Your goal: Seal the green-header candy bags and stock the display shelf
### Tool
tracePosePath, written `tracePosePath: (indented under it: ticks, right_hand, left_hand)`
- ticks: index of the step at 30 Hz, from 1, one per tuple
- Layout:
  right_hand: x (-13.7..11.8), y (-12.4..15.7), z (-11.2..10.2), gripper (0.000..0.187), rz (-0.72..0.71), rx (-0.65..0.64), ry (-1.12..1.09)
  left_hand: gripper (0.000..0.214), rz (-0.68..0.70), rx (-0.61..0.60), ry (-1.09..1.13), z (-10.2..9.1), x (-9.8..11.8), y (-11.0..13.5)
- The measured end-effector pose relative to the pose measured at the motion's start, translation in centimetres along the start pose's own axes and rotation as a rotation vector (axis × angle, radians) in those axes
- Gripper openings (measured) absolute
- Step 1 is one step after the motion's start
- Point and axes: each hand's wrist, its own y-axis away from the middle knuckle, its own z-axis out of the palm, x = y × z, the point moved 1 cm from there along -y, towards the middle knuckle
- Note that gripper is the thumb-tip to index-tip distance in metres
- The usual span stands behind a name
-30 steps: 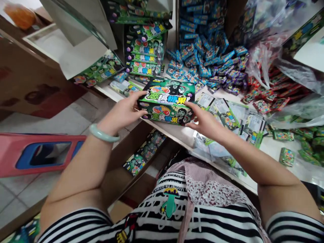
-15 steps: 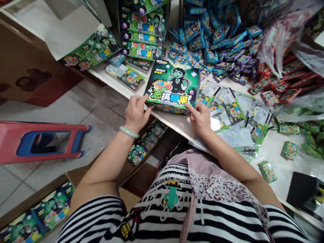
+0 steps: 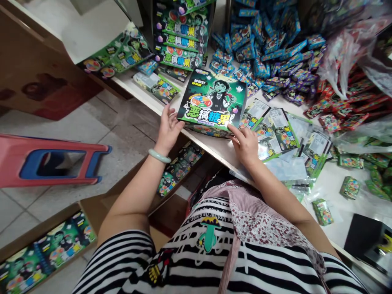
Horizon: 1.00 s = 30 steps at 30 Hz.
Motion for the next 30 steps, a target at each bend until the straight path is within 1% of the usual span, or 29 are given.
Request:
tracePosePath:
  ticks: [2,4,7,10,13,17,19,23,25,27,30]
  right_hand:
    - [0.2,0.2,0.1,0.043,0.011,0.016,0.014]
    - [0.5,0.3,0.0,0.042,0.02,0.036,0.034]
    - [0.9,-0.1,-0.1,0.039,-0.009,0.029,0.039]
    - [1.0,-1.0,0.2,0.038,-0.093,-0.018,0.003]
    - [1.3,-1.8,0.7,0.037,-0.17,-0.061,-0.045]
    - [2.3,-1.6,1.1,0.036,-0.254,-0.118,-0.073]
    - [2.9,-1.4,1.4,0.036,-0.274,-0.102,-0.082]
    - [3.3,-1.1,1.8,0.033,-0.324,0.026,-0.176]
    - [3.2,-1.0,1.7,0.036,-0.365,0.036,-0.225]
    - [2.9,-0.8,1.6,0.042,-0.382,0.019,-0.257]
    - [2.6,-0.4,1.6,0.047,-0.359,0.027,-0.304]
  left_hand:
    - [0.094,0.002,-0.108,0.047,0.2,-0.2,-0.3]
    - [0.093,0.021,-0.154,0.04,0.4,-0.2,-0.5]
    - [0.089,0.042,-0.147,0.027,0.5,0.1,-0.4]
    - [0.088,0.044,-0.126,0.007,0.8,0.2,-0.3]
    - [0.086,0.046,-0.08,-0.025,1.0,0.3,-0.2]
    - [0.085,0.056,-0.051,-0.064,1.3,0.5,0.0]
    - [0.086,0.056,-0.056,-0.074,1.3,0.4,0.2]
    - [0.095,0.064,-0.114,-0.045,1.1,-0.3,-0.2]
    - [0.097,0.052,-0.142,0.036,0.9,-0.8,-0.7]
    - [0.094,0.007,-0.131,0.109,0.9,-1.3,-1.5]
    - [0.09,-0.048,-0.113,0.119,1.1,-1.9,-2.4]
